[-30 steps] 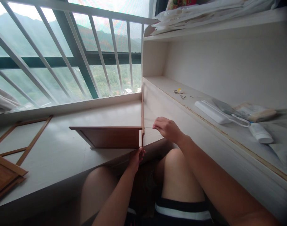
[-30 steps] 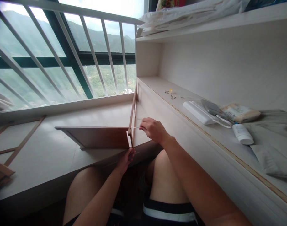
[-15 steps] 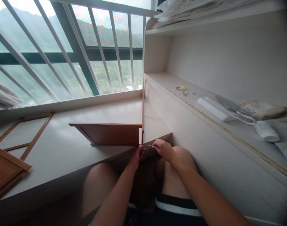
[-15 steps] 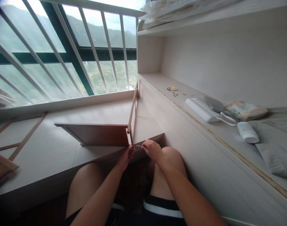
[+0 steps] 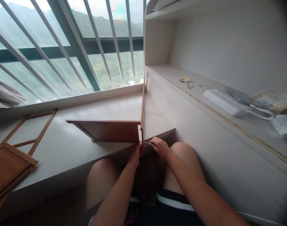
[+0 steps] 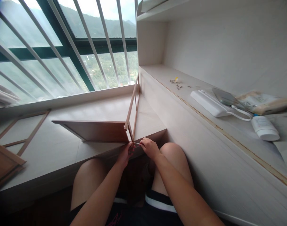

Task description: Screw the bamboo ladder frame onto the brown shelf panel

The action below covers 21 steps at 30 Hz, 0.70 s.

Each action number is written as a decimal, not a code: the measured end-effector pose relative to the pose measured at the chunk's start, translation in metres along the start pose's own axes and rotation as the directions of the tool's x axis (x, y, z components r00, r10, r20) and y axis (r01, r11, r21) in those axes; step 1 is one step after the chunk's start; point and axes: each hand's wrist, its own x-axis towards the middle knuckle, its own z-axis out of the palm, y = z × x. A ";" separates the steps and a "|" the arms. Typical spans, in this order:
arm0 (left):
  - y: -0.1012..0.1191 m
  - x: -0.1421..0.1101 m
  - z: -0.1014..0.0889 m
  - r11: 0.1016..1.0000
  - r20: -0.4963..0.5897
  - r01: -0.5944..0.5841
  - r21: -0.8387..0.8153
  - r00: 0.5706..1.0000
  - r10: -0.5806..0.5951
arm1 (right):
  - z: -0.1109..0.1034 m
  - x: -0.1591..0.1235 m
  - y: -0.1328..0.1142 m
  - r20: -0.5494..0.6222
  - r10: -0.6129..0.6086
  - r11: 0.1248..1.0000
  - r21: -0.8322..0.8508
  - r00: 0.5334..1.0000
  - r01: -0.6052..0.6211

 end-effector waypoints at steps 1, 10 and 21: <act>0.000 0.000 0.000 1.000 -0.001 0.000 0.001 1.000 0.000 | 0.000 0.000 0.000 -0.002 -0.004 1.000 0.005 1.000 0.004; 0.002 -0.003 0.001 1.000 0.001 -0.001 0.001 1.000 0.001 | 0.001 -0.004 0.002 -0.030 -0.019 1.000 0.020 0.999 0.020; 0.000 0.000 -0.003 1.000 0.023 -0.005 0.015 1.000 0.005 | 0.003 -0.002 0.003 -0.014 -0.043 0.999 -0.003 0.999 0.043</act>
